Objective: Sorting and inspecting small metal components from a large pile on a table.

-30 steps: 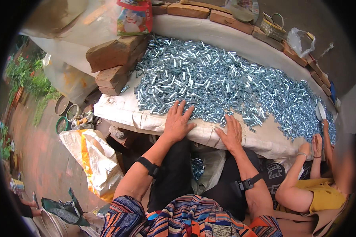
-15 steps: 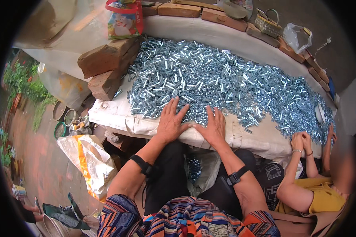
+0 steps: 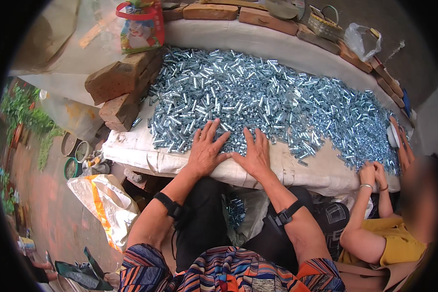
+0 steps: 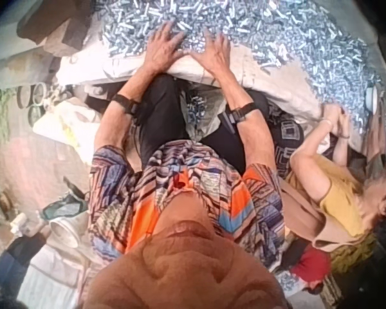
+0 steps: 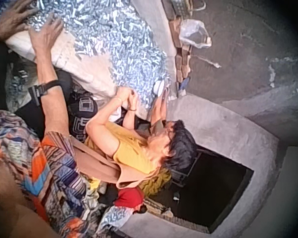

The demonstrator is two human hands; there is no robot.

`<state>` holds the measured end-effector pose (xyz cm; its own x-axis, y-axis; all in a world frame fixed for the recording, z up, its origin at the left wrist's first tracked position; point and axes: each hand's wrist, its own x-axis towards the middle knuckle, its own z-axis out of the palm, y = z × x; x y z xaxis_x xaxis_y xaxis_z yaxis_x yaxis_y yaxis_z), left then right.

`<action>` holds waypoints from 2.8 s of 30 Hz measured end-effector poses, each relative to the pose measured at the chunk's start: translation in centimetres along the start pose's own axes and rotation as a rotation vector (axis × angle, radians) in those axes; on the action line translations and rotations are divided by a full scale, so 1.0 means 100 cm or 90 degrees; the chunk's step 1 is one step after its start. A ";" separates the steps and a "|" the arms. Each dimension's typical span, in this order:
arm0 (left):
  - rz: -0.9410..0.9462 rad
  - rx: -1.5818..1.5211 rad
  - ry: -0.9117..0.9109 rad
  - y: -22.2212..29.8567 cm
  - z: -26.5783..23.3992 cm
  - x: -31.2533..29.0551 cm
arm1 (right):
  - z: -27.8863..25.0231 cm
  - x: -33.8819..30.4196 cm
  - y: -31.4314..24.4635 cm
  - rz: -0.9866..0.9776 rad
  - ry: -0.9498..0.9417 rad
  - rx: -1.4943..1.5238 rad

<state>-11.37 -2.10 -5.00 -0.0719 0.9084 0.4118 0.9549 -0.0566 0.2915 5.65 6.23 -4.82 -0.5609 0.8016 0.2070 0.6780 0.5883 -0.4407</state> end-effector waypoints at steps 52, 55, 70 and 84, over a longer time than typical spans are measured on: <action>-0.077 -0.025 0.021 0.009 -0.005 0.002 | -0.003 -0.002 -0.001 0.018 0.007 0.002; -0.092 -0.038 0.021 0.009 -0.005 0.002 | -0.003 -0.002 0.000 0.021 0.002 0.004; -0.072 -0.058 0.028 0.006 -0.006 0.004 | -0.007 -0.001 -0.004 0.031 -0.005 0.012; -0.031 -0.031 0.032 0.004 0.001 0.003 | -0.011 -0.005 -0.001 0.028 -0.012 0.050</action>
<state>-10.94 -1.77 -4.81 -0.1333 0.8888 0.4384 0.9347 -0.0343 0.3537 6.36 5.94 -3.96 -0.5401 0.8243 0.1699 0.6639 0.5413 -0.5160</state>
